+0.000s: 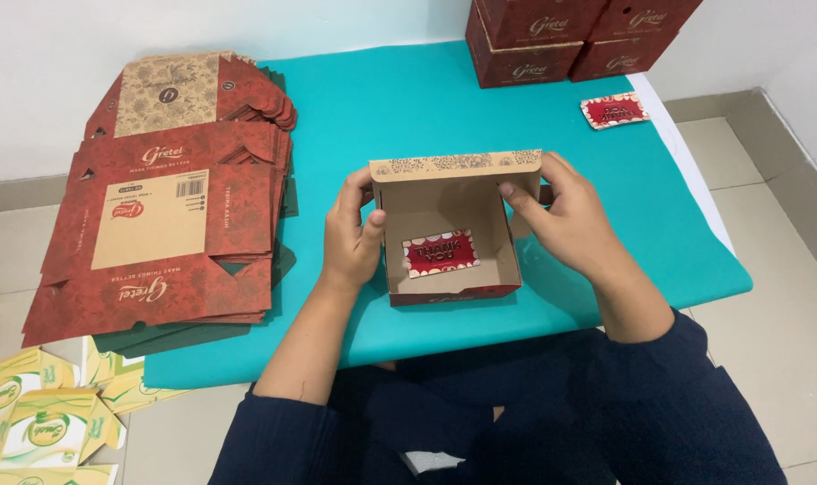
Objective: Folding flat cardboard templates into boxes, placing a small card inside, and stacking the finished boxes.
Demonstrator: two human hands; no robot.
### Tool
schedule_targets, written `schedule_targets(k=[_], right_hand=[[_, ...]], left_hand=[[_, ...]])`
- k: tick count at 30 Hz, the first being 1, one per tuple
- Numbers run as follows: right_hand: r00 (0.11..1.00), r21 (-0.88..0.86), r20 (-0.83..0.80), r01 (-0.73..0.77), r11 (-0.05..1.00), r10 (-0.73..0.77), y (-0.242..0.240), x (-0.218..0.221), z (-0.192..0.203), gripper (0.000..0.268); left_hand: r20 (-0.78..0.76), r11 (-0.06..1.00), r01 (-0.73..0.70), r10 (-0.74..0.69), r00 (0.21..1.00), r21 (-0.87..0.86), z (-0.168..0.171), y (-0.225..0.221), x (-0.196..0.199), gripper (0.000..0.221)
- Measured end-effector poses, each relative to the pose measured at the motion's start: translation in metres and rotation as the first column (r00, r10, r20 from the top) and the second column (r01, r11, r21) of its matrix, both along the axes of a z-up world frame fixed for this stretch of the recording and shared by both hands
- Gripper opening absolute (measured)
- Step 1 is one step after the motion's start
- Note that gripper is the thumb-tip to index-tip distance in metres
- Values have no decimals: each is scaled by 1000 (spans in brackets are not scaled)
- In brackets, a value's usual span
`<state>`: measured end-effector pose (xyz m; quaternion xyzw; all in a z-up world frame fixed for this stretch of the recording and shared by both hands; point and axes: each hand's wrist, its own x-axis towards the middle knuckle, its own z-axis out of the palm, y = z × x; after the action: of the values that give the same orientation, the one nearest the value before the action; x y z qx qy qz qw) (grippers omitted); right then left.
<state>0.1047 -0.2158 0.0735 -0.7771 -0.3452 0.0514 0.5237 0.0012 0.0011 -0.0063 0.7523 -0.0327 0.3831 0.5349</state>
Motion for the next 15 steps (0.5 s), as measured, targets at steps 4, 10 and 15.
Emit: schedule_targets(k=[4,10,15], right_hand=[[1000,-4,10,0,1000,0,2,-2,2,17],[999,-7,35,15,1000,-15,1,-2,-4,18],[1000,17,-5,-1,1000,1,1,3,-8,17]], left_hand=[[8,1000,-13,13,1000,6,1,-1,1,65],[10,999,-21,21,1000,25,0,-1,2,65],[-2,999,-25,25,1000,21,-1,0,1,63]])
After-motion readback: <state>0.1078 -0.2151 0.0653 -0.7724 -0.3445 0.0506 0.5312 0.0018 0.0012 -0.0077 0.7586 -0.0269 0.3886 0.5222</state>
